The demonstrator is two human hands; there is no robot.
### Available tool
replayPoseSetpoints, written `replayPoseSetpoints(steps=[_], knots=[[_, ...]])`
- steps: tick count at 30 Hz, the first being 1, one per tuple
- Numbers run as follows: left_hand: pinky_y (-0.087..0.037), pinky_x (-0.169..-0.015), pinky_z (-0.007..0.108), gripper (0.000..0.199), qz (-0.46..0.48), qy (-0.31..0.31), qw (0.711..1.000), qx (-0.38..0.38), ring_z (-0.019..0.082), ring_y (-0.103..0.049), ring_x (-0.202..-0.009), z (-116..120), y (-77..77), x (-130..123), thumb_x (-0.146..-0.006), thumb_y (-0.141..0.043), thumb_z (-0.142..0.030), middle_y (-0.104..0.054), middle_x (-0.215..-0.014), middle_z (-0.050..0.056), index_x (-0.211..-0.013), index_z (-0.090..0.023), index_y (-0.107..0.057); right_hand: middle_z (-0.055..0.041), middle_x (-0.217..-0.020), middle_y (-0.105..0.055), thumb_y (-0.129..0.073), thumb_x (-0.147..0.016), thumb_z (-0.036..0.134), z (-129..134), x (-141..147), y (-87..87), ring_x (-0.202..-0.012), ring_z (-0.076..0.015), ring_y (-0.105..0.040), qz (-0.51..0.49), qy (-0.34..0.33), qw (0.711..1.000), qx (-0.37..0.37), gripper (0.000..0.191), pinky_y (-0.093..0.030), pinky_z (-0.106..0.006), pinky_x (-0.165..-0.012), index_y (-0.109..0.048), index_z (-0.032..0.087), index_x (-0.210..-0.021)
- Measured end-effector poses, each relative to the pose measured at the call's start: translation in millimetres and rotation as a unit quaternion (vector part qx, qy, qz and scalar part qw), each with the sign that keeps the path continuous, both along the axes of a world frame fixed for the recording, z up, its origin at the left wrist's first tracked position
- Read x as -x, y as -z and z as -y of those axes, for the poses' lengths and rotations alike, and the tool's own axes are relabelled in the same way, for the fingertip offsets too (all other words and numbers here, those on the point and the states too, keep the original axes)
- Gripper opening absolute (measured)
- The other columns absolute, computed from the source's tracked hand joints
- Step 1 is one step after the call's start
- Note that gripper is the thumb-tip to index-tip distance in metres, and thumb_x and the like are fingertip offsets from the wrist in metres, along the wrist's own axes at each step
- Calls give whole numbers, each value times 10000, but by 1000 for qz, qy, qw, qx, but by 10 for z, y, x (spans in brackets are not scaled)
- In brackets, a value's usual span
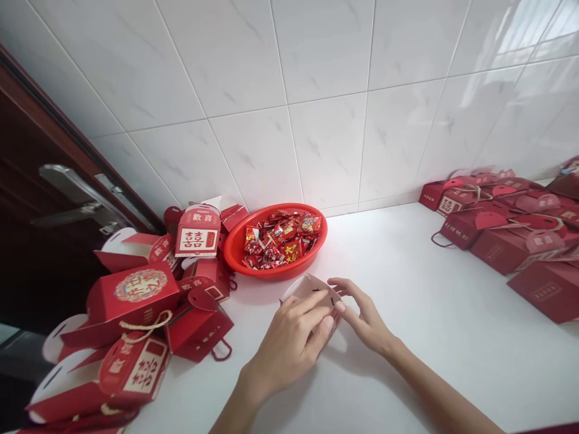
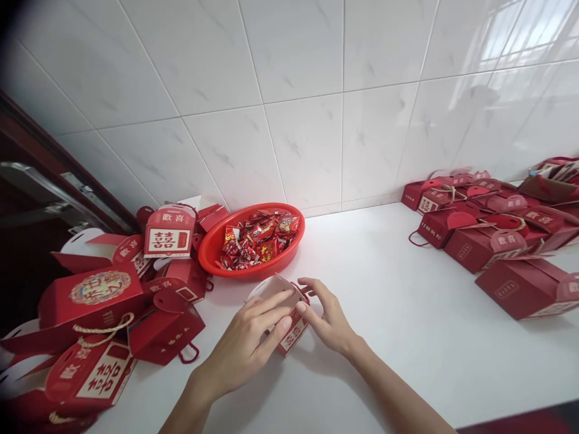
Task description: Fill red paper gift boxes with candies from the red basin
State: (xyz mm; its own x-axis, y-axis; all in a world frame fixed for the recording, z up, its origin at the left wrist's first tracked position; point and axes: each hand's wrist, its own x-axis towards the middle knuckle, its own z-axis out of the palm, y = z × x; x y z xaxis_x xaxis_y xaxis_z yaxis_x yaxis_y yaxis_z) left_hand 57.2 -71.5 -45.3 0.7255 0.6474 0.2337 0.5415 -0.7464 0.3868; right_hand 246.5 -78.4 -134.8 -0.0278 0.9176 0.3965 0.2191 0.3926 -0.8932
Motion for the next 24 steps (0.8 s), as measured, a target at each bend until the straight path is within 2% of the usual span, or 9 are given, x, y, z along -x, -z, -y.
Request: replayPoseSetpoints(steps=[4, 7, 10, 14, 16, 21, 24], knots=[[-507, -926, 396, 357, -12, 6, 1000, 8, 226, -652, -1083, -18, 17, -14, -1039, -357, -278, -705, -1191, 62, -1035, -242, -712, -74, -1141, -692, -574, -909, 430, -66, 112, -137, -1042, -248, -640, -60, -19, 998, 29, 328, -497, -382, -928, -628, 215, -1151], [-514, -916, 402, 360, -17, 4, 1000, 7, 222, -654, -1048, -7, -3, 10, -1036, -369, -287, -672, -1266, 53, -958, -237, -717, -54, -1044, -703, -602, -852, 380, -108, 155, -255, -958, -232, -647, -89, -34, 993, 72, 262, -500, -356, -862, -663, 204, -1036], [-529, -898, 412, 359, -25, -2, 1000, 13, 222, -649, -1033, 18, -37, 65, -1032, -384, -291, -645, -1312, 41, -924, -243, -723, -41, -940, -702, -612, -828, 368, -141, 178, -331, -858, -212, -646, -94, -17, 987, 129, 211, -500, -328, -775, -668, 197, -939], [-497, -1014, 456, 409, -14, -7, 999, 31, 257, -602, -1213, 46, -40, 173, -1039, -380, -316, -668, -1304, 41, -883, -250, -752, -18, -790, -661, -586, -848, 432, -182, 177, -336, -744, -182, -599, -106, 21, 981, 162, 255, -458, -289, -674, -652, 190, -804], [-487, -1046, 451, 455, 11, -40, 998, 48, 269, -585, -1263, 47, -10, 225, -1043, -369, -353, -675, -1313, 41, -844, -247, -765, 1, -712, -607, -573, -850, 465, -195, 163, -315, -667, -158, -545, -118, 38, 979, 165, 301, -419, -274, -618, -630, 186, -752], [-576, -923, 361, 415, 117, -145, 977, 102, 235, -694, -1086, 7, 117, 307, -1040, -358, -404, -745, -1162, 59, -1133, -237, -726, 20, -639, -516, -572, -856, 530, -181, 153, -264, -604, -137, -465, -129, 45, 976, 172, 385, -356, -268, -579, -572, 186, -684], [-574, -952, 399, 356, 122, -183, 972, 85, 265, -672, -1143, -21, 193, 344, -992, -467, -431, -717, -1227, 76, -1181, -234, -695, 15, -634, -508, -585, -860, 563, -135, 193, -208, -611, -142, -462, -136, 41, 975, 172, 425, -356, -267, -583, -560, 186, -665]])
